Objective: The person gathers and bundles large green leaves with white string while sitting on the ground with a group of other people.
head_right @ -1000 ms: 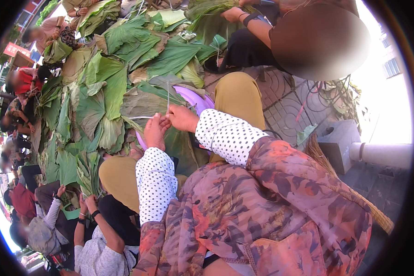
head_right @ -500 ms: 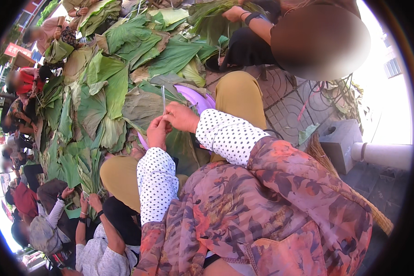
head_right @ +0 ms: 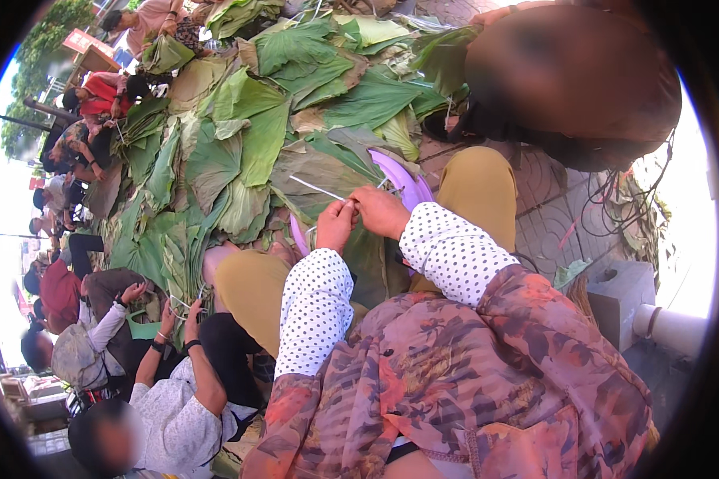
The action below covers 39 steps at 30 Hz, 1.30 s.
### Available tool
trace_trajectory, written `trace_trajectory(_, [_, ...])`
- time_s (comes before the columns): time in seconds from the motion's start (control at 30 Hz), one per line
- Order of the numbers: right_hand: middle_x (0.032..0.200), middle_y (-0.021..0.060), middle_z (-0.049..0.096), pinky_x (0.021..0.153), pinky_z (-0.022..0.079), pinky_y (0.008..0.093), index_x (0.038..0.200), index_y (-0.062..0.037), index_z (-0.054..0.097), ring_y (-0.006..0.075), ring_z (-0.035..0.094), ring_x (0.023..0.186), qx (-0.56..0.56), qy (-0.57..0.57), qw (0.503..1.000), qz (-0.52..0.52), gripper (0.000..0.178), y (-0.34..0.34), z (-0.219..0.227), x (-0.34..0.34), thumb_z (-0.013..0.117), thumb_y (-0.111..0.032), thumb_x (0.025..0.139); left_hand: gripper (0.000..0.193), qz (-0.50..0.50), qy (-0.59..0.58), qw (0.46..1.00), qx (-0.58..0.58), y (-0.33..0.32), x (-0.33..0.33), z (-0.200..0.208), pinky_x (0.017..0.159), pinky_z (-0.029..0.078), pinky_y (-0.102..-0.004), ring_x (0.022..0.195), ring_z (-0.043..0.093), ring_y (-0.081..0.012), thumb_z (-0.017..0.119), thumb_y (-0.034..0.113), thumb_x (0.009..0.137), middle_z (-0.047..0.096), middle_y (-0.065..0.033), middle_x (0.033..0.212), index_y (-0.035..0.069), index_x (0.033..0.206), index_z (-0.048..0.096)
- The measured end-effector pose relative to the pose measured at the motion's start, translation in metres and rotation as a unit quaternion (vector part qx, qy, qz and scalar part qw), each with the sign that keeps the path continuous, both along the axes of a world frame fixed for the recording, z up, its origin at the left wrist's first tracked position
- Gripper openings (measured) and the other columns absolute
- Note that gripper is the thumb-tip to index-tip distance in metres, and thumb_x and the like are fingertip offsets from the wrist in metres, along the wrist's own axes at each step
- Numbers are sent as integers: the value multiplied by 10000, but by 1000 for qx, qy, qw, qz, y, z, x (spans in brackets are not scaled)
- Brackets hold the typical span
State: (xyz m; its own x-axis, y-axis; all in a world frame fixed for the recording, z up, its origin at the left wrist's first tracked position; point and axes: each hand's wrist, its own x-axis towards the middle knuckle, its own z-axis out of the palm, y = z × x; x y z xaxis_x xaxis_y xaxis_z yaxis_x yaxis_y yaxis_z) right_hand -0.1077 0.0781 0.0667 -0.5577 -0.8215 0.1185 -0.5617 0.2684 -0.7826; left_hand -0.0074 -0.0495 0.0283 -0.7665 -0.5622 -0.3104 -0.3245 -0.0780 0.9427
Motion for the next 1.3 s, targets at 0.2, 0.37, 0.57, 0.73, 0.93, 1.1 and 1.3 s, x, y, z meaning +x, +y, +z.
trace_trajectory(0.2, [1070, 191, 663, 836, 515, 467, 1054, -34, 664, 386, 644, 980, -2, 16, 999, -38, 185, 5, -7, -1, 584, -131, 919, 125, 54, 19, 997, 45, 8, -3, 8, 642, 529, -269, 717, 643, -126, 624, 102, 965, 698, -101, 861, -17, 999, 601])
trace_trajectory(0.37, [986, 178, 645, 793, 511, 459, 979, -47, 671, 378, 640, 923, -20, 24, 999, -37, 128, 7, 3, -3, 604, -122, 898, 123, 59, 44, 997, -6, 12, -9, 7, 551, 459, -235, 645, 603, -93, 646, 126, 966, 702, -61, 859, 19, 1016, 608])
trace_trajectory(0.57, [947, 174, 640, 818, 503, 442, 930, -40, 681, 360, 631, 921, -41, -80, 996, -28, 136, 3, -12, -9, 660, -167, 886, 167, 67, 24, 997, -12, 7, -3, 8, 666, 532, -263, 783, 675, -128, 661, 117, 950, 706, -89, 902, -12, 1045, 616])
trace_trajectory(0.73, [936, 177, 656, 807, 511, 432, 931, -30, 697, 345, 650, 917, 0, -118, 992, -43, 170, 2, -14, -12, 689, -189, 872, 185, 66, 36, 997, 8, 10, -4, 11, 678, 532, -270, 792, 671, -133, 668, 118, 942, 700, -92, 927, -9, 1064, 612])
trace_trajectory(0.93, [908, 187, 687, 771, 525, 435, 888, -14, 698, 354, 677, 866, 4, -140, 988, -71, 197, -3, -20, -13, 710, -206, 845, 255, 27, 42, 993, -109, 16, 1, 20, 734, 523, -287, 806, 623, -141, 708, 100, 888, 661, -90, 925, 16, 1102, 598])
trace_trajectory(1.1, [839, 169, 700, 727, 526, 434, 882, -25, 700, 350, 680, 810, 33, -168, 983, -64, 193, -6, -25, -13, 716, -215, 850, 231, -29, 34, 926, -374, 19, 6, 33, 754, 515, -335, 835, 624, -208, 658, 12, 860, 636, -94, 903, 63, 1084, 636])
trace_trajectory(1.3, [848, 185, 690, 706, 506, 462, 844, -31, 676, 378, 659, 802, 24, -129, 990, -42, 201, -2, -25, -15, 735, -223, 843, 202, -66, 45, 861, -503, 26, 7, 48, 808, 507, -458, 939, 622, -354, 653, 39, 849, 653, -134, 962, 82, 1045, 677])
